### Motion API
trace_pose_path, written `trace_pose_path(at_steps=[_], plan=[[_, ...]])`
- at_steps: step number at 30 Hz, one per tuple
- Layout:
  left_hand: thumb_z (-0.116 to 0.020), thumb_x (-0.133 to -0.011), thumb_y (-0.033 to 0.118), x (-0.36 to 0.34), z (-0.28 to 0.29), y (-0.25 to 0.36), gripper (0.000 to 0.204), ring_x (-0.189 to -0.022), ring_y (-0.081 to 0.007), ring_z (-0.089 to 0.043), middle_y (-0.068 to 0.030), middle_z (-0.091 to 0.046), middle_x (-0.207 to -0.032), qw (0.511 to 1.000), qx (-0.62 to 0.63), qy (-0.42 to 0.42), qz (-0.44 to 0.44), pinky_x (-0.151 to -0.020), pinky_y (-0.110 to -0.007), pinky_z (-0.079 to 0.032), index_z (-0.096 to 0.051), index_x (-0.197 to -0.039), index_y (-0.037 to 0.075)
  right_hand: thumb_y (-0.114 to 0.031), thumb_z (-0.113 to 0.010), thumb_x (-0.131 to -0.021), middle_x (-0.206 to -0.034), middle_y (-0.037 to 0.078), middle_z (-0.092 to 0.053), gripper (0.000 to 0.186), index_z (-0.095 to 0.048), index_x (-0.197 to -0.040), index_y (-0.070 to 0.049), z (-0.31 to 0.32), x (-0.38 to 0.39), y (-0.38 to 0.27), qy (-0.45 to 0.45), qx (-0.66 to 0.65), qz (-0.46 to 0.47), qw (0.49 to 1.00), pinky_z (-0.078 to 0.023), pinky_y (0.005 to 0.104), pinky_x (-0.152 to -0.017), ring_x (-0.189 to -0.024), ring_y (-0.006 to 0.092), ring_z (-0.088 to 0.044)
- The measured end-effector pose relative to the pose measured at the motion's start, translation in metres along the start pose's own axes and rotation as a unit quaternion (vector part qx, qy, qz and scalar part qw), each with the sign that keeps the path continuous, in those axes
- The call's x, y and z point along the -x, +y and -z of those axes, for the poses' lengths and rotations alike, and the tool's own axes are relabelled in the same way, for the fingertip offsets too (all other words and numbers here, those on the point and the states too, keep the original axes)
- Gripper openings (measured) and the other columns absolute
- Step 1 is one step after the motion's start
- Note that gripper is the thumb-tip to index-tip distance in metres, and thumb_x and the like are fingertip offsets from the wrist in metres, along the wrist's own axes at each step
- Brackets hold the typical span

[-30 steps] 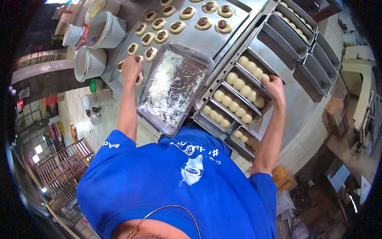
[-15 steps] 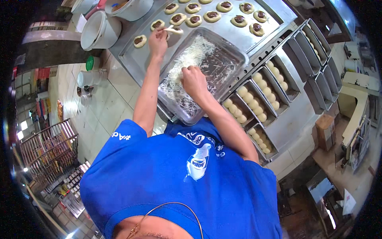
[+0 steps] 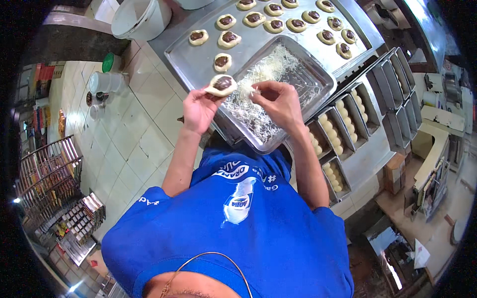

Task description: Filling dough balls with a dark paste and placing them into metal baking molds.

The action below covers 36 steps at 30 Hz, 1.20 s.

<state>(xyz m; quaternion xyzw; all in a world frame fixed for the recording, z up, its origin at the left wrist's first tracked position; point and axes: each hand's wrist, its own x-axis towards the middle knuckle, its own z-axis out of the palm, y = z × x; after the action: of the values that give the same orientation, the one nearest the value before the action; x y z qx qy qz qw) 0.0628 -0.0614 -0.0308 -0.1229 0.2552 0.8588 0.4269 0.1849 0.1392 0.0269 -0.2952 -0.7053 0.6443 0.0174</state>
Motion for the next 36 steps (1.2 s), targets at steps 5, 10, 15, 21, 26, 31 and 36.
trace_pose_path(at_steps=[5, 10, 15, 21, 26, 31, 36], plan=[[-0.051, -0.096, 0.004, -0.001, -0.025, -0.019, 0.037, -0.105, -0.0265, -0.066, -0.0211, -0.064, -0.121, 0.997, -0.066, -0.036, 0.020, -0.095, -0.033, -0.054, -0.054, -0.131, -0.008, -0.001, -0.077, -0.078, -0.091, 0.011, -0.075, 0.031, -0.075, -0.109, -0.001, -0.042, -0.001, -0.004, 0.153, 0.148, 0.242, 0.947, -0.053, 0.0249, -0.064, -0.070, 0.0146, -0.066], [-0.052, -0.099, 0.000, -0.012, -0.032, -0.030, 0.038, -0.105, -0.0233, -0.066, -0.0173, -0.064, -0.125, 0.956, -0.288, -0.046, -0.026, -0.096, -0.030, -0.055, -0.052, -0.137, -0.002, 0.001, -0.076, -0.078, -0.098, 0.011, -0.074, 0.038, -0.073, -0.116, -0.003, -0.055, 0.001, 0.001, 0.173, 0.323, 0.349, 0.863, -0.054, 0.0253, -0.068, -0.076, 0.0153, -0.067], [-0.054, -0.099, -0.004, -0.010, -0.045, -0.025, 0.037, -0.099, -0.0189, -0.067, -0.0141, -0.066, -0.122, 0.936, -0.331, -0.096, -0.071, -0.089, -0.027, -0.056, -0.055, -0.135, 0.003, 0.001, -0.075, -0.079, -0.099, 0.010, -0.074, 0.040, -0.071, -0.118, -0.001, -0.044, 0.009, -0.012, 0.241, 0.183, 0.244, 0.921, -0.055, 0.0268, -0.071, -0.077, 0.0175, -0.067], [-0.055, -0.099, -0.001, -0.009, -0.059, -0.016, 0.034, -0.094, -0.0152, -0.066, -0.0091, -0.068, -0.112, 0.967, -0.232, -0.100, -0.016, -0.084, -0.027, -0.058, -0.060, -0.132, 0.004, -0.001, -0.076, -0.076, -0.086, 0.009, -0.073, 0.040, -0.073, -0.115, -0.003, -0.016, 0.015, -0.006, 0.102, -0.141, 0.030, 0.984, -0.053, 0.0280, -0.067, -0.077, 0.0192, -0.064], [-0.055, -0.099, -0.001, -0.025, -0.048, -0.034, 0.035, -0.103, -0.0186, -0.066, -0.0127, -0.066, -0.121, 0.948, -0.300, -0.096, -0.033, -0.089, -0.029, -0.056, -0.056, -0.134, 0.002, -0.004, -0.079, -0.079, -0.091, 0.008, -0.069, 0.040, -0.072, -0.119, -0.002, -0.033, 0.022, -0.002, 0.189, 0.055, 0.129, 0.972, -0.054, 0.0246, -0.070, -0.078, 0.0153, -0.065], [-0.055, -0.101, 0.001, -0.021, -0.055, -0.042, 0.031, -0.099, -0.0166, -0.065, -0.0108, -0.068, -0.115, 0.966, -0.227, -0.061, 0.111, -0.088, -0.025, -0.054, -0.058, -0.132, 0.002, -0.002, -0.078, -0.081, -0.098, 0.011, -0.070, 0.036, -0.073, -0.117, -0.002, -0.035, 0.020, -0.001, 0.287, 0.318, 0.239, 0.872, -0.054, 0.0224, -0.070, -0.078, 0.0145, -0.065], [-0.059, -0.101, 0.005, 0.008, -0.082, -0.043, 0.034, -0.098, -0.0155, -0.065, -0.0110, -0.068, -0.116, 0.911, -0.383, -0.094, -0.121, -0.089, -0.024, -0.053, -0.055, -0.135, 0.001, 0.001, -0.076, -0.081, -0.104, 0.013, -0.069, 0.033, -0.074, -0.114, -0.002, -0.012, 0.026, -0.011, 0.212, 0.124, 0.199, 0.949, -0.055, 0.0235, -0.073, -0.084, 0.0159, -0.065]])
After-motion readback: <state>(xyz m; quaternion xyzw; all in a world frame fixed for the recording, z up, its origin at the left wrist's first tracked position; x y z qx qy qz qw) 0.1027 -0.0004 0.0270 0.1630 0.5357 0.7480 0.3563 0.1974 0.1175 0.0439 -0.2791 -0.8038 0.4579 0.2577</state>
